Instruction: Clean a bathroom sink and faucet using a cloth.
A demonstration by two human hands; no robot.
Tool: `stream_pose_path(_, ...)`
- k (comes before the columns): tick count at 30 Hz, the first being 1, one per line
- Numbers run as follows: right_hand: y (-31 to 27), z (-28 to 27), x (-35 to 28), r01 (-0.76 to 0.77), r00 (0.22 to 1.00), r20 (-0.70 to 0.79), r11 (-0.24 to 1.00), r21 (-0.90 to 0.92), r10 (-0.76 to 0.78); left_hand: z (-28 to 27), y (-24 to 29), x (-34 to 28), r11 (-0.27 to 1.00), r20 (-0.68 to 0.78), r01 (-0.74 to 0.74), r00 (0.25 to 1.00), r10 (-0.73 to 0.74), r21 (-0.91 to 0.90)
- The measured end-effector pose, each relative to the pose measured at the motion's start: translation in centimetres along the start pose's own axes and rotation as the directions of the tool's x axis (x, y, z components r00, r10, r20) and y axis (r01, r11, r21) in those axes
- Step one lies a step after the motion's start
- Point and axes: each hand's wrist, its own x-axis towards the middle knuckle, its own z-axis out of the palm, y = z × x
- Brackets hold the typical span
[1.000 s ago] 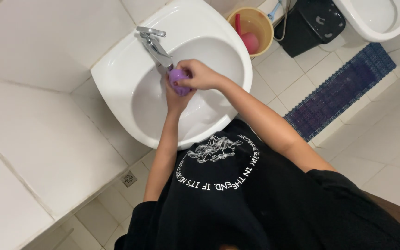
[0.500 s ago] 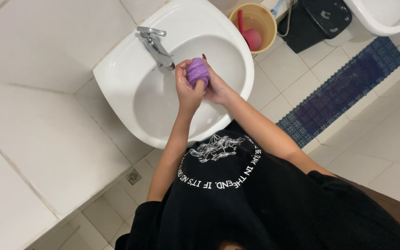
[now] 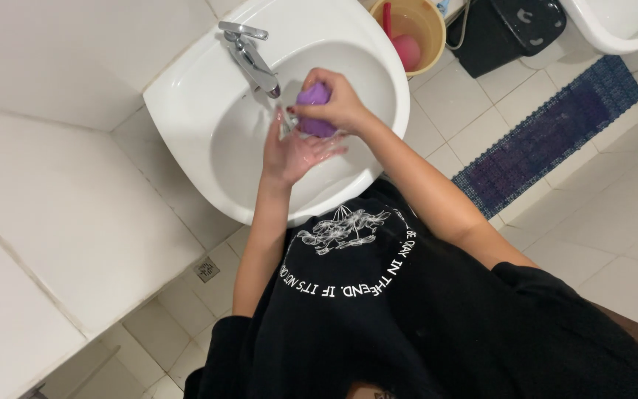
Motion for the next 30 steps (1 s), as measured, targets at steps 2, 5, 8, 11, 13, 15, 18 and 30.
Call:
stream_pose_path(2, 0.0, 1.5, -0.7, 0.010, 0.999, 0.045, 1.000, 0.004, -0.010, -2.5, 0.3, 2.2, 0.997, -0.067, -0.077, 0.995, 0.077, -0.001)
stream_pose_path(5, 1.6, 2.9, -1.3, 0.012, 1.000, 0.000, 0.999, 0.032, -0.012, -5.3, 0.9, 5.2, 0.983, -0.201, -0.185, 0.963, 0.178, -0.018)
stream_pose_path(8, 2.2, 3.5, -1.7, -0.071, 0.976, -0.181, 0.966, 0.250, 0.119, -8.9, 0.1, 8.8, 0.912, -0.330, -0.406, 0.855, 0.400, 0.054)
stream_pose_path(11, 3.1, 3.7, -1.8, -0.110, 0.920, -0.225, 0.763, 0.637, 0.320, -5.2, -0.5, 8.1, 0.767, -0.409, -0.579, 0.652, 0.639, 0.275)
stream_pose_path(13, 3.4, 3.2, -1.8, -0.086, 0.903, -0.190, 0.595, 0.799, 0.385, -3.4, -1.2, 7.8, 0.721, -0.441, -0.575, 0.571, 0.692, 0.387)
stream_pose_path(15, 3.0, 2.4, -1.9, -0.131, 0.932, 0.034, 0.247, 0.960, 0.362, -5.1, -2.3, 8.9, 0.475, -0.248, -0.564, 0.433, 0.867, 0.676)
stream_pose_path(18, 2.4, 2.3, -2.0, -0.259, 0.883, 0.229, 0.017, 0.966, 0.409, -1.1, -3.1, 7.0, 0.060, 0.069, -0.416, 0.289, 0.955, 0.907)
stream_pose_path(30, 6.0, 1.0, 3.4, -0.785, 0.619, 0.705, 0.271, 0.557, 0.346, 3.9, -0.7, 1.4, -0.787, 0.905, -0.532, 0.418, 0.078, 0.313)
